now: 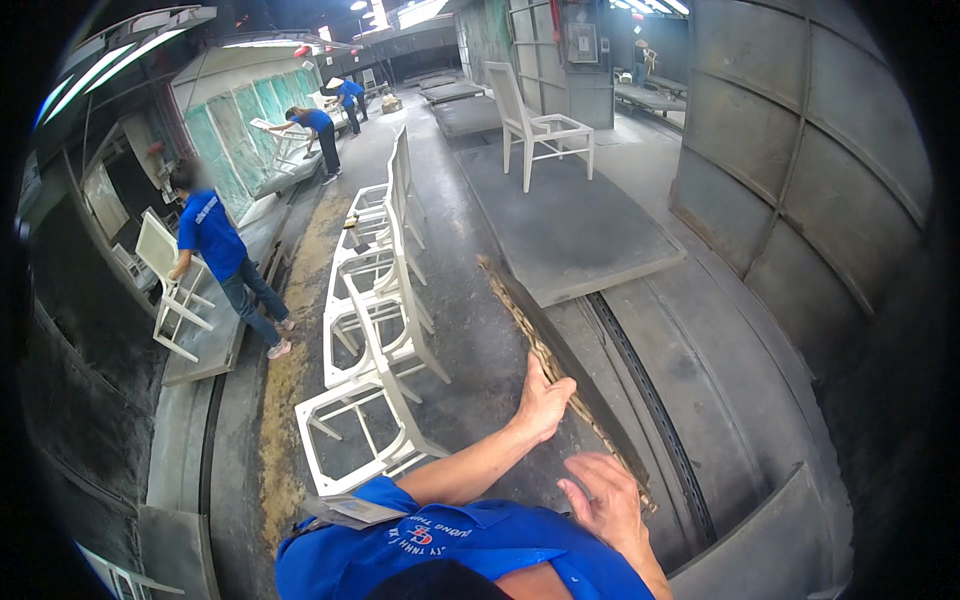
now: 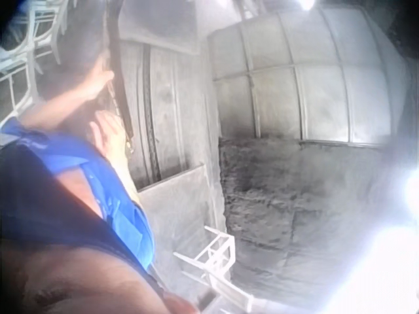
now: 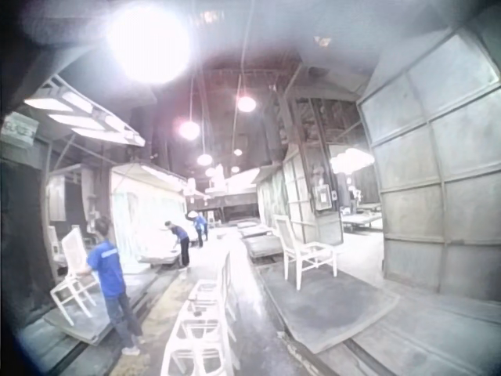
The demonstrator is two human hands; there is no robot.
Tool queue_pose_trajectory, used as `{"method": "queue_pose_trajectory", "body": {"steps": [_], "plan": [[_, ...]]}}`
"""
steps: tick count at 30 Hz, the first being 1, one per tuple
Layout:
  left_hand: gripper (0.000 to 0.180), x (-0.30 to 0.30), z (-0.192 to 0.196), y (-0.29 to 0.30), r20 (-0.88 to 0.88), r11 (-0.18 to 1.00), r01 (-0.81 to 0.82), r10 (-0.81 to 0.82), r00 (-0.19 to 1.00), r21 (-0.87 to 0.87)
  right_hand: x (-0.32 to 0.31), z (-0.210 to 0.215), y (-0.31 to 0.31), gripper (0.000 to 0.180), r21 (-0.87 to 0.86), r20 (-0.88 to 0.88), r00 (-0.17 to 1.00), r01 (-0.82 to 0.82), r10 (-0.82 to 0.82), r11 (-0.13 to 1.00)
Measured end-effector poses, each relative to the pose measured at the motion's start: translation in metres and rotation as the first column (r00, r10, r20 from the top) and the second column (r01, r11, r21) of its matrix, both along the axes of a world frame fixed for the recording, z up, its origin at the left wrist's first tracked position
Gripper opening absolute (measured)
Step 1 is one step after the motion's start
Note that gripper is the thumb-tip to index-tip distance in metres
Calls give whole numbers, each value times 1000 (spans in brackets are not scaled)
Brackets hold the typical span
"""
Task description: The person picks up a white chair frame, places it on a board, and uses a spray gun to apply paint to the frame. They rotate the chair to cover different sides and then place it aside.
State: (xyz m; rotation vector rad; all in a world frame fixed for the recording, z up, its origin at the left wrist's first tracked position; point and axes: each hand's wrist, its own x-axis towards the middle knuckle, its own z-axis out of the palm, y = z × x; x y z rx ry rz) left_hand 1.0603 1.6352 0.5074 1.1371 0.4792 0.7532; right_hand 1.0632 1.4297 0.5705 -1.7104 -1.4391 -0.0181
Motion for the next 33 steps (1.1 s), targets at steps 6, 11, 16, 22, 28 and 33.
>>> {"method": "queue_pose_trajectory", "body": {"steps": [6, 11, 16, 22, 28, 33], "plan": [[71, 52, 35, 76, 310, 995, -93, 80, 947, 26, 55, -28, 50, 25, -159, -103, 994, 16, -33, 987], [76, 104, 47, 158, 399, 989, -140, 145, 906, -41, 130, -52, 99, 26, -312, -138, 984, 67, -115, 948], [73, 147, 19, 242, 459, 978, -134, 194, 867, -159, 212, -59, 142, 31, -354, -96, 995, -14, -21, 935], [62, 197, -94, 333, 65, 774, -520, 577, 814, -360, 289, -85, 157, 33, -368, -66, 985, 126, -161, 921], [57, 247, -224, 405, -435, 551, -735, 592, 678, -396, 305, -129, 168, 41, -611, -103, 851, 354, -514, 708], [59, 250, -292, 458, -492, 618, -642, 427, 759, -454, 294, -138, 230, 43, -662, -109, 772, 413, -626, 626]]}}
